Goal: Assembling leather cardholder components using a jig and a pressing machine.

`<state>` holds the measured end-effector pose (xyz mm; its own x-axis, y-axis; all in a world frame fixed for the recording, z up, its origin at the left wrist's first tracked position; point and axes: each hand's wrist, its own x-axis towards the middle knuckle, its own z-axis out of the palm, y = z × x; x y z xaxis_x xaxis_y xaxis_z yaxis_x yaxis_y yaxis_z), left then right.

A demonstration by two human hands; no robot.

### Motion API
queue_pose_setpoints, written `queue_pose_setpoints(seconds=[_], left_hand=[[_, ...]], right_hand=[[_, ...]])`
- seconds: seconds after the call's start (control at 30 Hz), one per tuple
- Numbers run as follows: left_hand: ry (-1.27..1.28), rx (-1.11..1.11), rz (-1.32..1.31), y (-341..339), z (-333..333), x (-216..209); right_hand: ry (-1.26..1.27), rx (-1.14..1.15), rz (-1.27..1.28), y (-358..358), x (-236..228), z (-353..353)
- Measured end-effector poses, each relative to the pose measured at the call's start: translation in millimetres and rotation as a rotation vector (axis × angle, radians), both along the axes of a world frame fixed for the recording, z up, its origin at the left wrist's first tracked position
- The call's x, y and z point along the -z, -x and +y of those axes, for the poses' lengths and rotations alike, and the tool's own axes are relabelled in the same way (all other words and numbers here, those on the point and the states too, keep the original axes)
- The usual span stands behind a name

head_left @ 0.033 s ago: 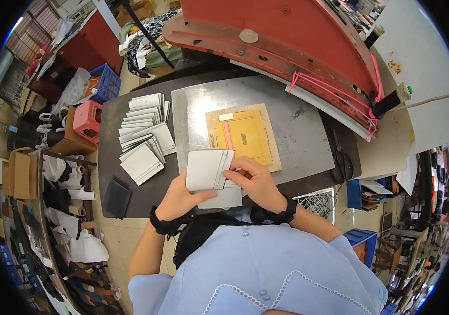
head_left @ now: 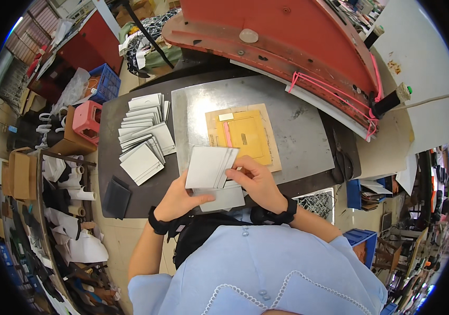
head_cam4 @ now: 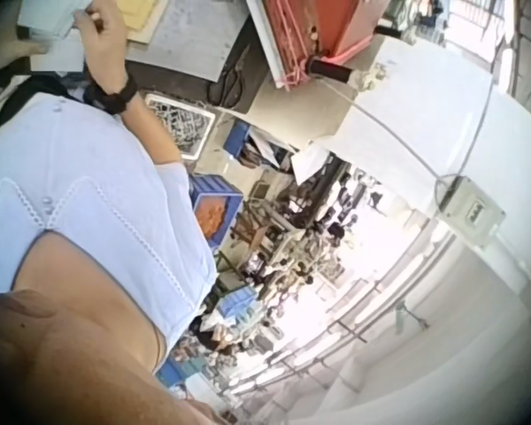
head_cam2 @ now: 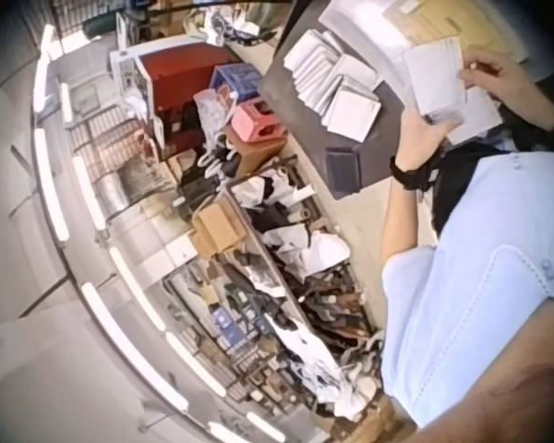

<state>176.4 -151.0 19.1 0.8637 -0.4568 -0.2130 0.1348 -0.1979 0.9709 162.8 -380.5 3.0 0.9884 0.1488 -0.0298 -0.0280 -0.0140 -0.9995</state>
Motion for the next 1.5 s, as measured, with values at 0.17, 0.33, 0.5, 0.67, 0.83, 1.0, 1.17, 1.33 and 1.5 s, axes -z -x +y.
queue_pose_setpoints(seconds=[0.17, 0.33, 0.5, 0.67, 0.83, 1.0, 1.17, 1.33, 1.5], left_hand=[[0.077, -0.084, 0.102, 1.3, 29.2, 5.8], [0.059, -0.366, -0.065, -33.8, 93.9, -17.6], [-0.834, -0.473, -0.918, -49.7, 72.8, -30.5], [-0.571, 0.085, -0.865, -38.9, -13.1, -25.1], [-0.511, 0.155, -0.863, -45.0, -50.4, -12.1], [-0.525, 0.166, -0.896, -50.7, -55.5, -5.8], [-0.547, 0.167, -0.902, -51.3, -56.3, -3.5], [-0.553, 0.176, -0.925, -50.7, -56.6, -4.5], [-0.522, 0.178, -0.907, -56.4, -53.5, 0.9]], right_hand=[[-0.217, 0.245, 0.09, -10.2, -18.4, -20.8], [-0.101, 0.16, 0.125, -33.1, -17.4, -82.0], [0.004, 0.049, 0.261, -48.7, -3.7, -79.9], [0.177, 0.154, 0.092, -56.3, -2.3, -66.6], [0.245, 0.176, 0.053, -55.9, -0.4, -70.6], [0.327, 0.185, 0.023, -56.6, -5.3, -65.9], [0.277, 0.212, 0.016, -54.2, -1.1, -62.3], [0.313, 0.225, -0.003, -53.8, 2.5, -61.8], [0.302, 0.216, -0.035, -54.8, 5.5, -62.2]])
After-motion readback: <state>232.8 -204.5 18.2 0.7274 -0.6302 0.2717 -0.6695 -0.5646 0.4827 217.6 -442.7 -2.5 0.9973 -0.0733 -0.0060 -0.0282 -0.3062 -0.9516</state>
